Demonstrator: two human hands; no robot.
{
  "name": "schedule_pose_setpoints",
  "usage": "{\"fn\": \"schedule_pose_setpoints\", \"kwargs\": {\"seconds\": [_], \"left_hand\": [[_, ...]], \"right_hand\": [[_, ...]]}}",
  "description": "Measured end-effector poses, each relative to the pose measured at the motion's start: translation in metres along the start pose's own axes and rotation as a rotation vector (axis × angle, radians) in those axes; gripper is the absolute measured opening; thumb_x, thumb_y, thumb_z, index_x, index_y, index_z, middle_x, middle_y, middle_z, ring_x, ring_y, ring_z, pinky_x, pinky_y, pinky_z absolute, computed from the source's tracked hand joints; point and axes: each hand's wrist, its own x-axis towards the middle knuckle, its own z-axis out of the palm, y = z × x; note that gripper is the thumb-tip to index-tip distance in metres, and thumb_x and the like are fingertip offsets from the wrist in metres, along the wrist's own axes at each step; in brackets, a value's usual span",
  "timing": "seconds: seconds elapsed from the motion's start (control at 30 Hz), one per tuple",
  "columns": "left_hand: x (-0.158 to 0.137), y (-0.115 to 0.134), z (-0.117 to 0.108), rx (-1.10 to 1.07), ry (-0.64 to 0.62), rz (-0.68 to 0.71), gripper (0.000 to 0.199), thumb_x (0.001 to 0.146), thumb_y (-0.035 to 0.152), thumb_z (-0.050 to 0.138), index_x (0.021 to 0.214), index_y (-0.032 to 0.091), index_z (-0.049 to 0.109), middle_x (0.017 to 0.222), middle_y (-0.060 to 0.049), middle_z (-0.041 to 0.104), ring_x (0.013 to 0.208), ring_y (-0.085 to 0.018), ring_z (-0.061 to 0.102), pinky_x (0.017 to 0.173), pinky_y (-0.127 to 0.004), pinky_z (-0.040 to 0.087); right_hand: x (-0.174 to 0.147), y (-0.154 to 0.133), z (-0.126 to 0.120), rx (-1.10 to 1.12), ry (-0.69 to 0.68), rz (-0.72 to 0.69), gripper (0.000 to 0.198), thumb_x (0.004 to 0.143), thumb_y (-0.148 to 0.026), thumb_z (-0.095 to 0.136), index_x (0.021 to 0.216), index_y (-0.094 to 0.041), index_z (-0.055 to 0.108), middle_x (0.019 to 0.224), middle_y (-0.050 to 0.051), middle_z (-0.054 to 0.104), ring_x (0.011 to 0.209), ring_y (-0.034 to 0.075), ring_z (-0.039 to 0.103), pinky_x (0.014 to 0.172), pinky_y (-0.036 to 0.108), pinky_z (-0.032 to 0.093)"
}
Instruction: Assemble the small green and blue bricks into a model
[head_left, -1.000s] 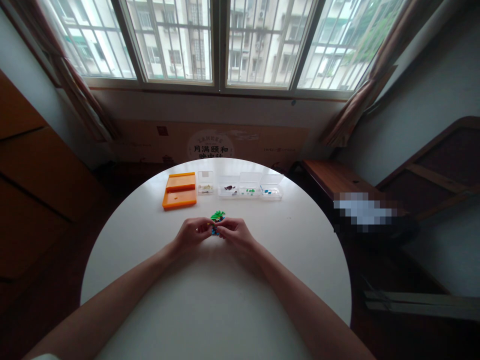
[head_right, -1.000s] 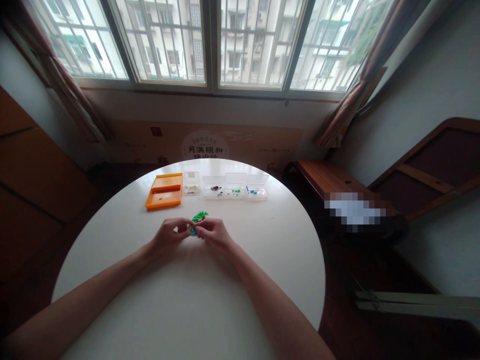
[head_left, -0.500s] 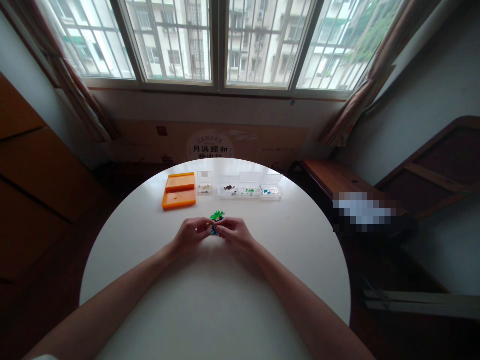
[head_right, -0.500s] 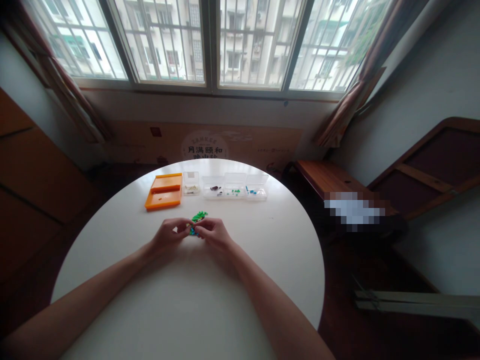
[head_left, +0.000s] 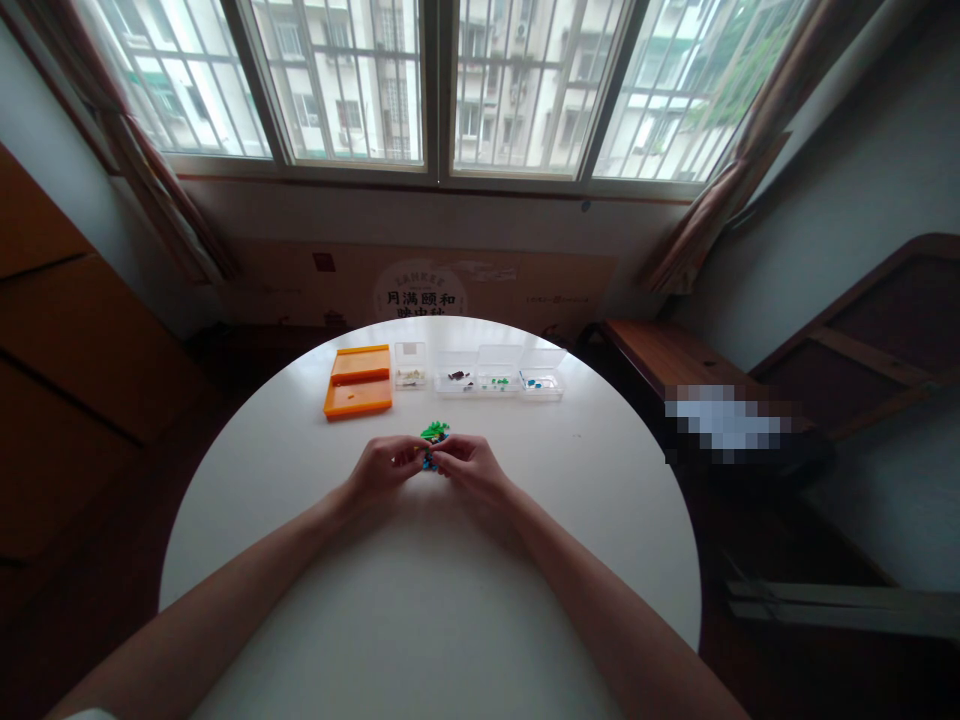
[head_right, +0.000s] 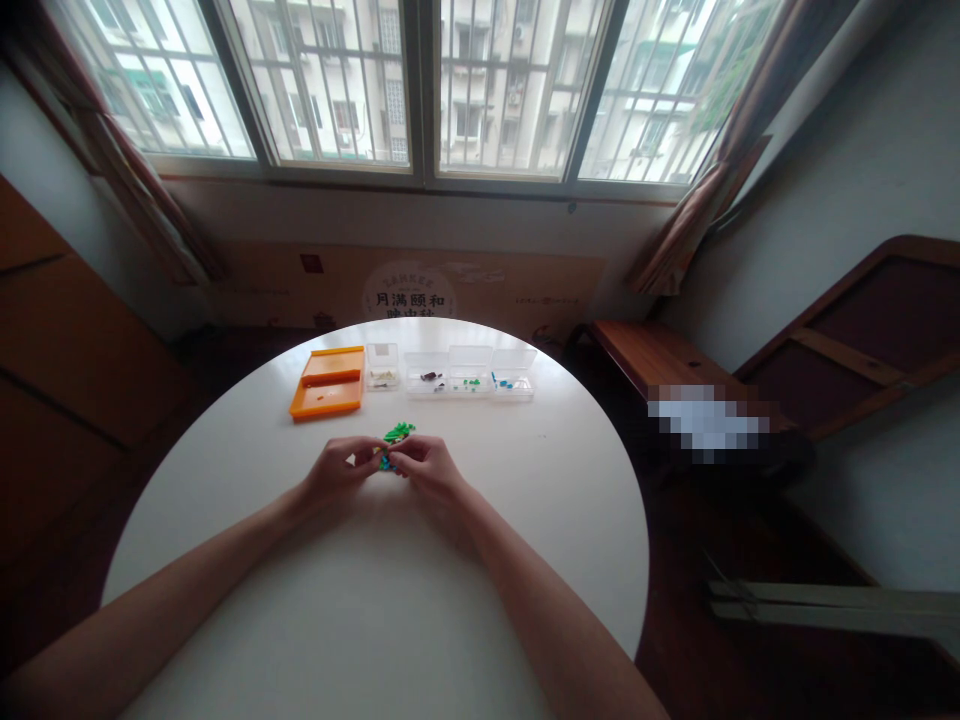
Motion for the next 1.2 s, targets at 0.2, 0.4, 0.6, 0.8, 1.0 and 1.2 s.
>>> {"fn": "schedule_pose_setpoints", "kwargs": {"seconds": [0.2, 0.4, 0.6, 0.8, 1.0, 1.2], "left_hand": [[0.0003, 0.0005, -0.0006, 0.002, -0.009, -0.009, 0.017, 0.079, 0.021, 0.058, 0.088, 0.013, 0.070, 0.056, 0.001, 0.060, 0.048, -0.006, 0.049, 0.047, -0.013, 0.038], [0.0008, 0.0007, -0.0010, 0.000, -0.015, 0.011, 0.016, 0.079, 0.022, 0.059, 0.086, 0.014, 0.071, 0.055, 0.001, 0.059, 0.047, -0.006, 0.048, 0.048, -0.014, 0.038], [0.0012, 0.0029, -0.0012, -0.003, -0.017, 0.008, 0.018, 0.080, 0.023, 0.058, 0.088, 0.013, 0.070, 0.056, 0.001, 0.060, 0.047, -0.006, 0.048, 0.047, -0.014, 0.037], [0.0014, 0.0045, -0.0011, -0.003, -0.032, 0.022, 0.020, 0.082, 0.027, 0.058, 0.092, 0.014, 0.070, 0.055, 0.000, 0.059, 0.047, -0.006, 0.046, 0.047, -0.014, 0.037], [0.0006, 0.0008, 0.0005, 0.001, -0.026, 0.026, 0.022, 0.082, 0.029, 0.059, 0.092, 0.013, 0.070, 0.055, 0.001, 0.058, 0.048, -0.006, 0.047, 0.048, -0.014, 0.037], [0.0008, 0.0005, 0.0013, 0.015, -0.010, 0.031, 0.020, 0.082, 0.031, 0.060, 0.086, 0.013, 0.070, 0.056, 0.000, 0.060, 0.047, -0.006, 0.048, 0.049, -0.014, 0.038]], "right_hand": [[-0.0006, -0.0001, -0.0003, -0.013, 0.004, -0.003, 0.029, 0.065, -0.038, 0.073, 0.077, -0.013, 0.069, 0.059, 0.002, 0.062, 0.051, 0.011, 0.054, 0.050, 0.023, 0.043], [-0.0008, -0.0007, -0.0002, -0.006, 0.000, -0.003, 0.027, 0.066, -0.037, 0.073, 0.076, -0.013, 0.069, 0.058, 0.002, 0.062, 0.051, 0.011, 0.054, 0.050, 0.023, 0.043], [0.0000, 0.0011, 0.0007, -0.048, 0.032, -0.033, 0.027, 0.067, -0.038, 0.072, 0.076, -0.013, 0.068, 0.057, 0.002, 0.061, 0.050, 0.011, 0.053, 0.049, 0.023, 0.042], [0.0012, 0.0018, 0.0007, -0.076, 0.074, -0.092, 0.024, 0.066, -0.035, 0.073, 0.072, -0.013, 0.067, 0.059, 0.002, 0.061, 0.053, 0.011, 0.053, 0.053, 0.024, 0.043], [0.0022, 0.0018, -0.0005, -0.072, 0.060, -0.086, 0.025, 0.065, -0.035, 0.072, 0.073, -0.012, 0.067, 0.060, 0.002, 0.061, 0.053, 0.010, 0.054, 0.054, 0.024, 0.043], [0.0024, 0.0029, -0.0004, -0.078, 0.056, -0.093, 0.026, 0.066, -0.037, 0.072, 0.074, -0.013, 0.068, 0.062, 0.002, 0.062, 0.054, 0.011, 0.054, 0.053, 0.024, 0.044]]}}
